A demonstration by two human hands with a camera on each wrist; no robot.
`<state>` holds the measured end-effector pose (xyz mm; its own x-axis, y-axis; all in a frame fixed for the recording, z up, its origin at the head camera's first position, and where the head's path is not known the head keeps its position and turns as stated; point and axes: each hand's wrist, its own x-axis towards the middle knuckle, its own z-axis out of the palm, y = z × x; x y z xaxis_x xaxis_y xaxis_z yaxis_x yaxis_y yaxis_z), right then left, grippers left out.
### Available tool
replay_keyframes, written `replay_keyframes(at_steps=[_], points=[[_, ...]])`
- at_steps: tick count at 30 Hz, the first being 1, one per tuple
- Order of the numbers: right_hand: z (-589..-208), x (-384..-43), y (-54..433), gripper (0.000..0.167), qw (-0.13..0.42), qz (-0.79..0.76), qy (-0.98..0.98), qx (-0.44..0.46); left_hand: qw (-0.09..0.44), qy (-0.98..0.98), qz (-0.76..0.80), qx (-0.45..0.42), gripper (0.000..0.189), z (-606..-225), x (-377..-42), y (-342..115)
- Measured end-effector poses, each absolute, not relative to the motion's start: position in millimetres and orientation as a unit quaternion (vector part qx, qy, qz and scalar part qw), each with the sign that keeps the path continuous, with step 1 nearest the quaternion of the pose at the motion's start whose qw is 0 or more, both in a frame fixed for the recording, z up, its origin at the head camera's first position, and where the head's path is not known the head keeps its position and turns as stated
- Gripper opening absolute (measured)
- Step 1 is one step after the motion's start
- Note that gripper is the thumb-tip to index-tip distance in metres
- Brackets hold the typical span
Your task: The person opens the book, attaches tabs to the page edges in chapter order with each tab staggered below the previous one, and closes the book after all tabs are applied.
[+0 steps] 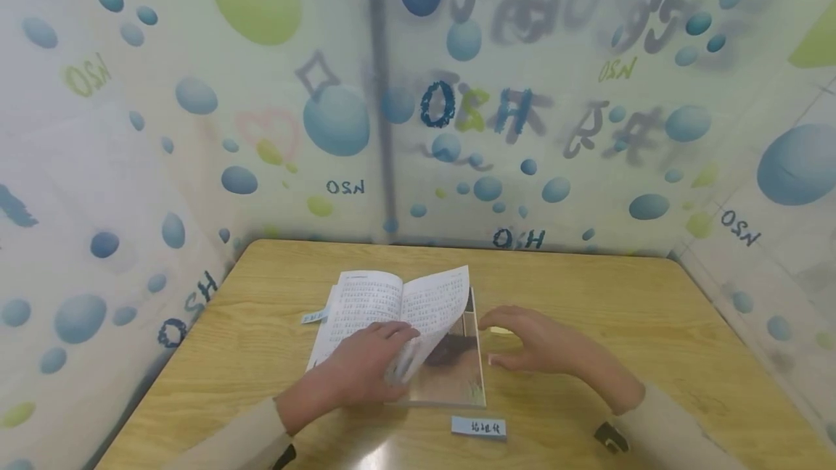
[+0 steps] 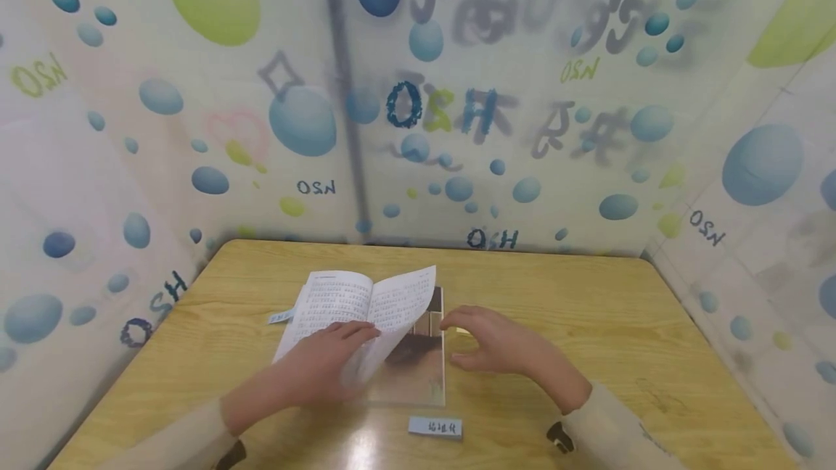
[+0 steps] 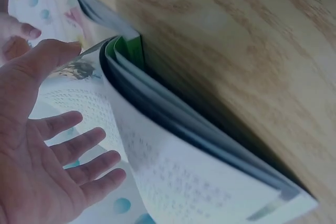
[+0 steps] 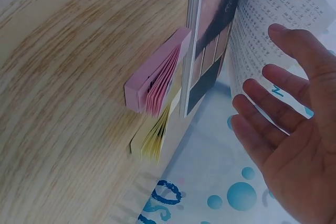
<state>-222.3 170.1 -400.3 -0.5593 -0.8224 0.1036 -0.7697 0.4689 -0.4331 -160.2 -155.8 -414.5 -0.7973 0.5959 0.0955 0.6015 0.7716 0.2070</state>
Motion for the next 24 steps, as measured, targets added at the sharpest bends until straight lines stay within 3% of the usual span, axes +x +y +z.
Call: replay_keyframes(at_steps=[14, 24], points=[[-404.5, -223.0, 169.9, 0.04, 0.057, -0.215, 0.853, -0.472, 0.093, -0.943, -0.15, -0.281, 0.078, -401.9, -167.7, -183.4], [-405.9, -220.9, 167.6, 0.036, 0.064, -0.214, 0.852, -0.474, 0.121, -0.951, -0.175, -0.225, 0.08, -395.2, -172.1, -189.8]])
